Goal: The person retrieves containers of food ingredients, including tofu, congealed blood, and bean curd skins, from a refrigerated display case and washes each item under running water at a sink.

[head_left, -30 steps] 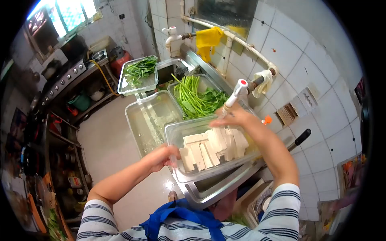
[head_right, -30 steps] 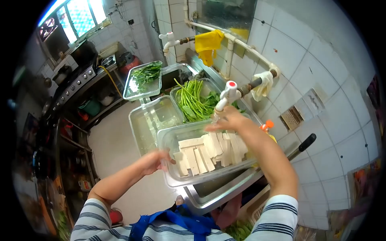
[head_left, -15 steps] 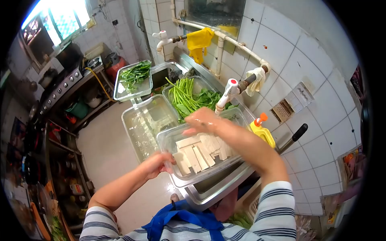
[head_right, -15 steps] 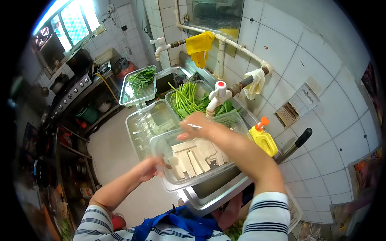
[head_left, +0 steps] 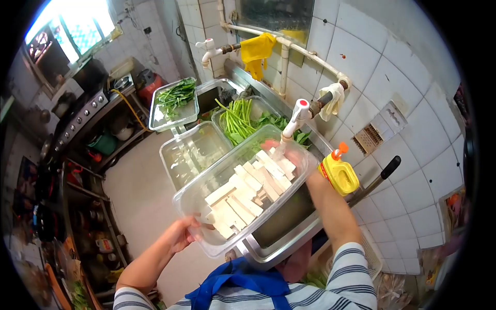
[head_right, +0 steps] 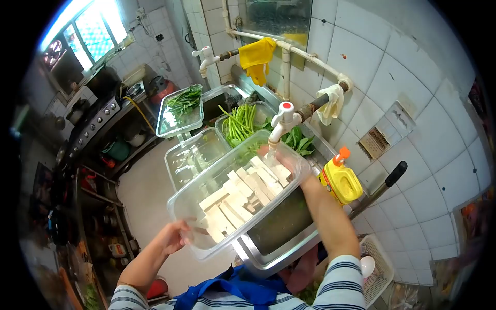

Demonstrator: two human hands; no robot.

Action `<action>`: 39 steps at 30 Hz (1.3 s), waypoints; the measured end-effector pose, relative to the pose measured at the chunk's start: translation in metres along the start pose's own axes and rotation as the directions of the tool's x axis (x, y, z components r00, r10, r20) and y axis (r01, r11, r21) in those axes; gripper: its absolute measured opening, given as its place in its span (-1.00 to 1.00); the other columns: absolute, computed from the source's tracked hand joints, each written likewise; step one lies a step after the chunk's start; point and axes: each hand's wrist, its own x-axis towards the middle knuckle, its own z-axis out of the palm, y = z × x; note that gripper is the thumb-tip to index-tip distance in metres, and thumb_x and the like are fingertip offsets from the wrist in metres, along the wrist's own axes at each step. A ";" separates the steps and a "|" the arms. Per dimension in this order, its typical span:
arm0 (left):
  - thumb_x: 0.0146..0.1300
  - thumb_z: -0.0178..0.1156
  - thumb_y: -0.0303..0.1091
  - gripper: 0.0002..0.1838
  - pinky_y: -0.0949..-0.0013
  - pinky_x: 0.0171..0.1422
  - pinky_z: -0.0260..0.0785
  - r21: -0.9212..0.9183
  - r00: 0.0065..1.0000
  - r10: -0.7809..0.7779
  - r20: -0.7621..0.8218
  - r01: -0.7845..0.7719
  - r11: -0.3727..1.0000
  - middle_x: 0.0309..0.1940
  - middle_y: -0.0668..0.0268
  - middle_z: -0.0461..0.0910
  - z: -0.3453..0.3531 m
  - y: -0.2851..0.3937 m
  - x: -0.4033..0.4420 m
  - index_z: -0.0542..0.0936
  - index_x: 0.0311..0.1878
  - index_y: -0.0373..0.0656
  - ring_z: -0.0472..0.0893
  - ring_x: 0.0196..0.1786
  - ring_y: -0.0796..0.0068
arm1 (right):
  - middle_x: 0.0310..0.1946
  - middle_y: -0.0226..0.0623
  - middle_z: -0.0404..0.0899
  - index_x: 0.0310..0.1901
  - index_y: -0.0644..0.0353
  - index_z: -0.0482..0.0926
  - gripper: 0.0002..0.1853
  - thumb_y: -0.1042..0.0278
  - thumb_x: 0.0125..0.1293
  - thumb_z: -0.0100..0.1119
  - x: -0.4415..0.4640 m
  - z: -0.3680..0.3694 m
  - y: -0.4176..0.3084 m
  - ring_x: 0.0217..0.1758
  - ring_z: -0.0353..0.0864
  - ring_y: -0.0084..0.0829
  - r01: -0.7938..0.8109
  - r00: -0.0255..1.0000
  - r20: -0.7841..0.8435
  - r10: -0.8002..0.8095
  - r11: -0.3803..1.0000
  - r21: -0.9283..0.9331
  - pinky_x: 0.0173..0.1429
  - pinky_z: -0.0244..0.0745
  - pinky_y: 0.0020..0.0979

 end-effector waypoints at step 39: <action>0.13 -0.01 0.14 -0.33 0.34 0.05 0.30 0.530 0.886 0.450 0.110 -0.435 0.728 -0.05 0.19 0.44 0.005 0.065 0.077 0.32 0.07 -0.29 0.45 -0.02 0.34 | 0.03 -0.12 0.38 0.02 0.43 0.34 -0.38 0.74 -0.27 -0.08 0.014 -0.007 -0.068 0.15 0.33 -0.42 -0.602 0.798 0.289 0.528 0.701 0.382 0.12 0.28 -0.57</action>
